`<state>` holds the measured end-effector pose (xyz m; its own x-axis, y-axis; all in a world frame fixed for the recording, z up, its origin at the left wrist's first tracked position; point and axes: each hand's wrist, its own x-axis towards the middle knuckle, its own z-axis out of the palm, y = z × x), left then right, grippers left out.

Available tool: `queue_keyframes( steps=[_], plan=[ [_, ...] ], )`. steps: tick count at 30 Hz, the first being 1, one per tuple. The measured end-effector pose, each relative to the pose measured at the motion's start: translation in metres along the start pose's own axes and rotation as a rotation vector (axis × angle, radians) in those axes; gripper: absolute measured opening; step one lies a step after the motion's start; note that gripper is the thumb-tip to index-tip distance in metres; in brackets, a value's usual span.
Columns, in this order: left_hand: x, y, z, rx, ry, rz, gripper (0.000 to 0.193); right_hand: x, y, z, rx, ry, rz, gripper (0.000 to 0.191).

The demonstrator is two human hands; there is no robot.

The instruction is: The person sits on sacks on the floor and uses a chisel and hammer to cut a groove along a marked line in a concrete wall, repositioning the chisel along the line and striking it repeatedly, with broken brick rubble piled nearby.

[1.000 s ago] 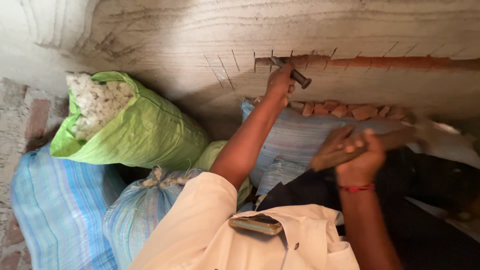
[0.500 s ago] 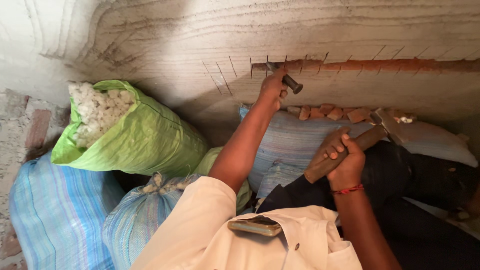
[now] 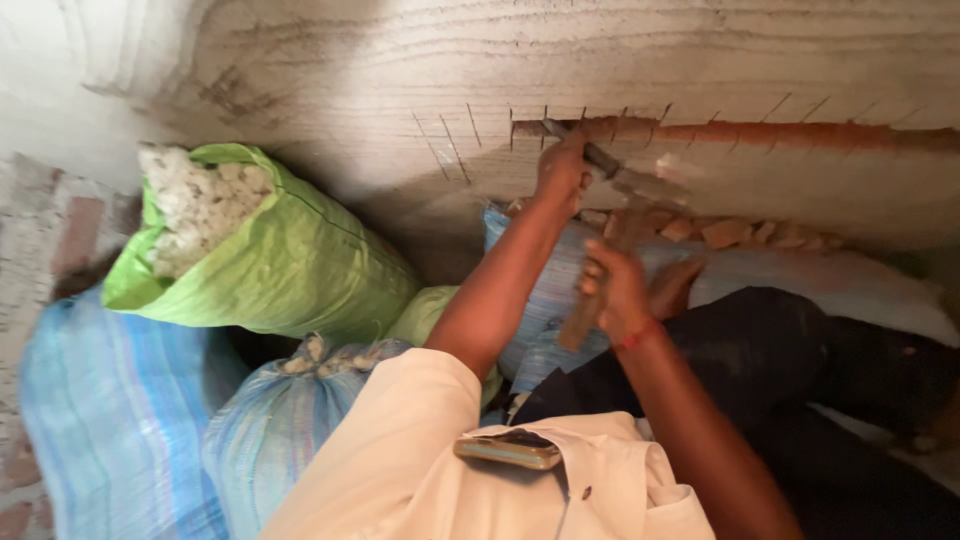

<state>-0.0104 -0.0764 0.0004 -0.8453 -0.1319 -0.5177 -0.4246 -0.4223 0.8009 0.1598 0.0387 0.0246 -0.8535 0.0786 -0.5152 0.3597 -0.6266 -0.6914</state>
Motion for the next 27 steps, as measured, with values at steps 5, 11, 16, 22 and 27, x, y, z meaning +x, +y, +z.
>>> queue_keyframes(
  steps=[5,11,16,22,27],
  plan=[
    [0.005,0.001,0.001,-0.021,-0.004,0.027,0.037,-0.002,-0.043,-0.009,-0.067,0.009,-0.096,0.007],
    [0.006,-0.007,-0.003,-0.108,-0.013,0.03,0.033,-0.042,-0.07,-0.055,0.332,0.022,-0.201,0.009],
    [0.0,0.007,0.001,-0.029,0.013,-0.009,0.037,0.017,0.028,-0.002,-0.006,-0.193,0.084,0.018],
    [0.008,0.007,0.004,-0.091,0.036,-0.057,0.035,-0.003,-0.086,-0.075,0.329,-0.049,-0.127,0.014],
    [0.009,0.0,0.003,-0.068,-0.001,-0.005,0.037,-0.014,-0.064,-0.05,0.267,-0.059,-0.394,0.027]
  ],
)
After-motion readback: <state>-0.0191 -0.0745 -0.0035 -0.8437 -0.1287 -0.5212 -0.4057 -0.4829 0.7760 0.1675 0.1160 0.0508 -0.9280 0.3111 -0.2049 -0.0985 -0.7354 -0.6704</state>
